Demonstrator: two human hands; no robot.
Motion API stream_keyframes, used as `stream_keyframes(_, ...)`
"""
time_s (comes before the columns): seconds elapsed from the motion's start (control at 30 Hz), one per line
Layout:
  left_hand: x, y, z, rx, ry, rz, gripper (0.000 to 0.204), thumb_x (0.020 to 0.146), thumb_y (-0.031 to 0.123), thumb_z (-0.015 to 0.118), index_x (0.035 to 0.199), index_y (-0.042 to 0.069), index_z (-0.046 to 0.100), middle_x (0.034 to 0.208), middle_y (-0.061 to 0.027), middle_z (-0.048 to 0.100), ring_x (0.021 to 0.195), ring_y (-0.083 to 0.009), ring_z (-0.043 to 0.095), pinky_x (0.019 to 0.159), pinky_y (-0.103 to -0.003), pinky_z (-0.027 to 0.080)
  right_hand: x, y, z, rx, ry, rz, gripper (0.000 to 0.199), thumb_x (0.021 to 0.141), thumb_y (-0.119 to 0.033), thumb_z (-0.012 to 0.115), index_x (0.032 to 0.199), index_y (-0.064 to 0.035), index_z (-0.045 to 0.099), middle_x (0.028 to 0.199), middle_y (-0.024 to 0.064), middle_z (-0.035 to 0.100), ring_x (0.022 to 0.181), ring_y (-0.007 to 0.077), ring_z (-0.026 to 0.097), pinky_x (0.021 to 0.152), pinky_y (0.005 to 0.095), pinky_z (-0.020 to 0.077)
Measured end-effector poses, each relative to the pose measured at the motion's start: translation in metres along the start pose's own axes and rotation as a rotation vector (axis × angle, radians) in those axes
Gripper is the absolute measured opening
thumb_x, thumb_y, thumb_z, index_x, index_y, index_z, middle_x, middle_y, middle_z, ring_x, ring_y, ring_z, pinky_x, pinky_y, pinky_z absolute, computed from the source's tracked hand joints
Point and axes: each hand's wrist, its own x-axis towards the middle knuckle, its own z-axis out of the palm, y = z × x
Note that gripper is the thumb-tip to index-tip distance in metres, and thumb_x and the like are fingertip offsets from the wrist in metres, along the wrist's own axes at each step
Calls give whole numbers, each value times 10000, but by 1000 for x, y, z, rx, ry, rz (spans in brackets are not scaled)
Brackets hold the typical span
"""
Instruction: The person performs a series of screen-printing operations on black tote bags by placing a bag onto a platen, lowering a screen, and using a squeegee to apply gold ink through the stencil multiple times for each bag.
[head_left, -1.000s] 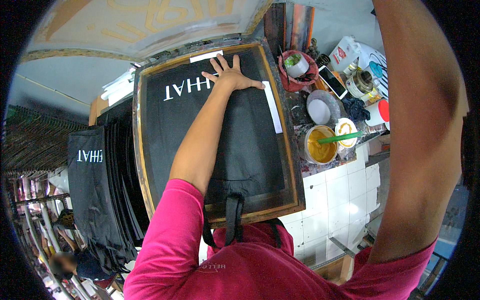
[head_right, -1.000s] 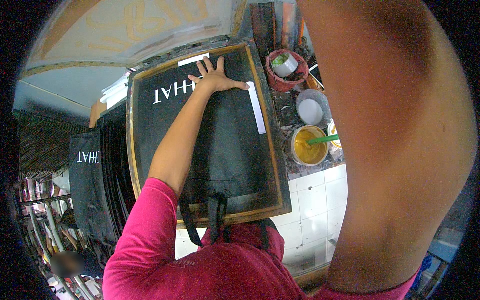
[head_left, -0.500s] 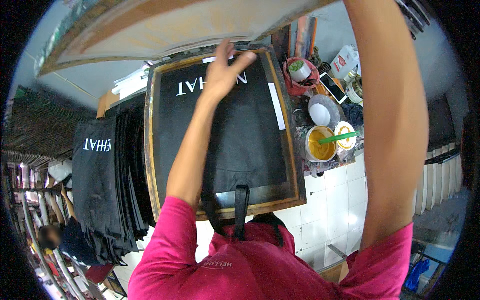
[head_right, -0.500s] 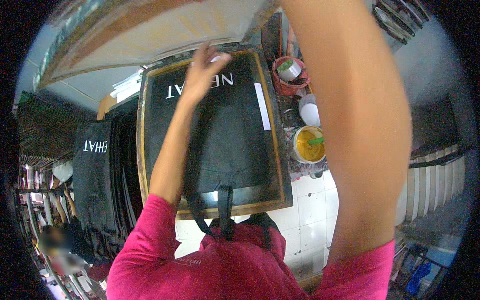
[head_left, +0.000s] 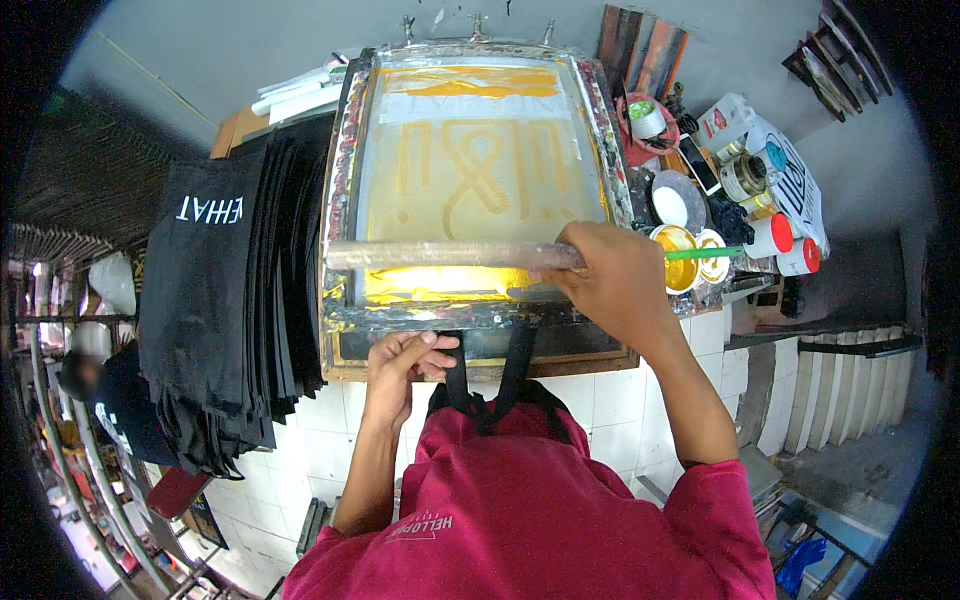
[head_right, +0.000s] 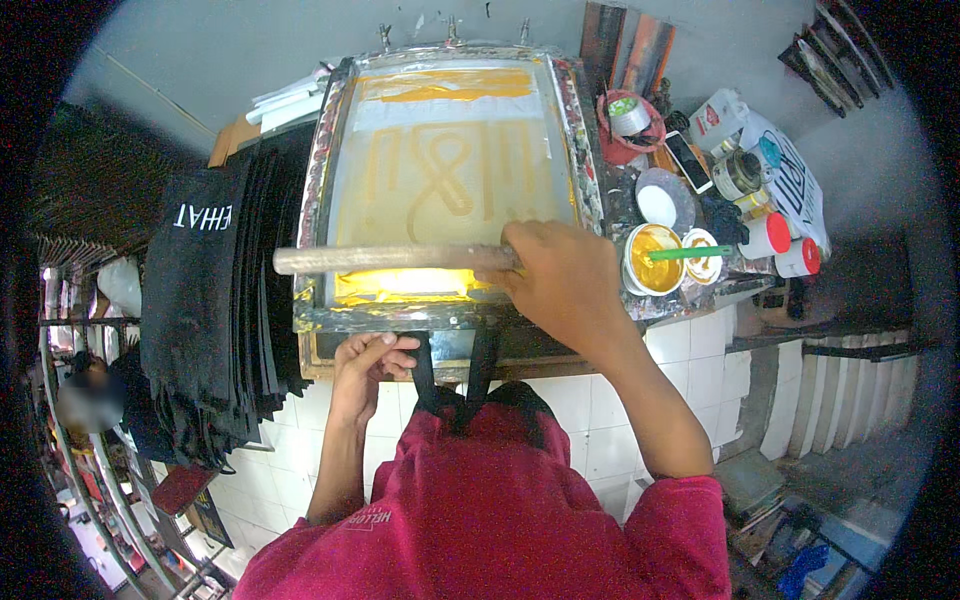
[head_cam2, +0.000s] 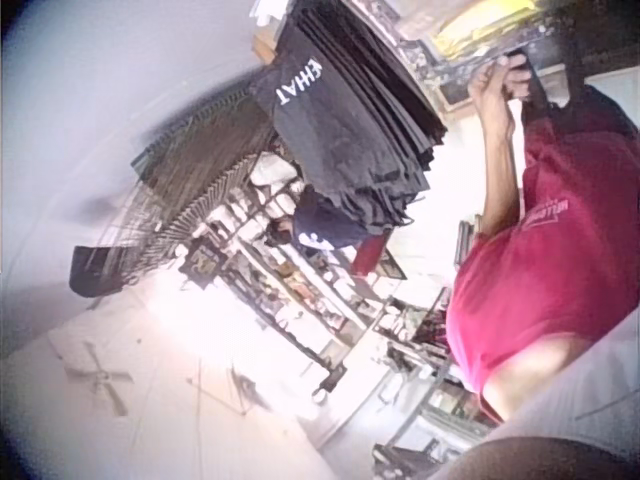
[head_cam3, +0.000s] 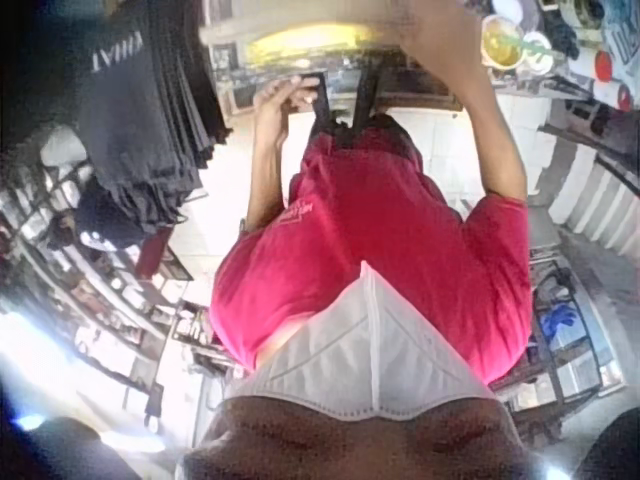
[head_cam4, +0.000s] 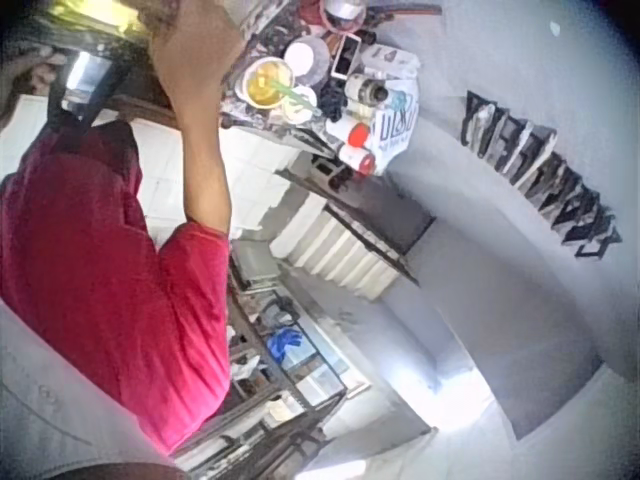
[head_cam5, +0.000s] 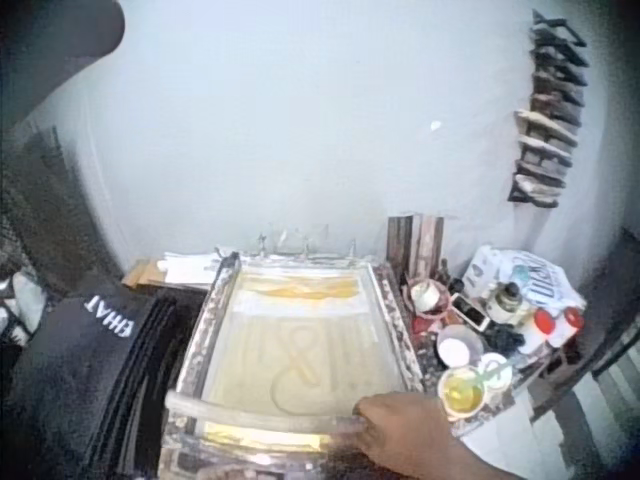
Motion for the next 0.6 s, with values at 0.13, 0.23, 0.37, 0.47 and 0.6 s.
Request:
stream_keyframes(0.13, 6, -7, -14, -36, -43, -69, 270, 948, 149, 643, 1060, -97, 654, 984, -236, 747, 690, -201, 728, 599, -276, 581, -10, 1, 22, -36, -115, -15, 372, 726, -329, 846, 854, -73, 609, 758, 106, 651, 729, 322, 667, 618, 438, 500)
stream_keyframes(0.23, 7, -4, -13, -31, -24, -76, 280, 913, 92, 609, 1093, -122, 627, 991, -256, 740, 688, -214, 732, 588, -276, 583, -13, -4, 33, -100, -130, -21, 362, 740, -325, 832, 872, -75, 605, 768, 96, 654, 741, 319, 667, 625, 437, 508)
stream_keyframes(0.37, 5, -5, -13, -42, -29, -79, 294, 868, 34, 563, 1094, -149, 606, 997, -279, 731, 698, -231, 738, 583, -275, 587, 4, 10, 48, -137, -27, -107, 326, 780, -341, 788, 877, -84, 610, 787, 104, 657, 754, 323, 672, 642, 448, 517)
stream_keyframes(0.47, 8, -5, -14, -78, -26, -103, 292, 868, 29, 549, 1086, -157, 603, 1012, -282, 728, 739, -243, 748, 604, -289, 602, 51, 43, 67, -152, 20, -121, 333, 805, -379, 758, 883, -83, 625, 802, 124, 666, 767, 341, 678, 660, 468, 522)
stream_keyframes(0.6, 8, -3, -12, -206, -28, -150, 310, 868, 42, 537, 1084, -173, 590, 1082, -312, 698, 905, -331, 747, 747, -367, 636, 141, 96, 79, -211, 4, -97, 430, 815, -476, 754, 946, -78, 657, 860, 151, 705, 827, 374, 692, 700, 489, 524)
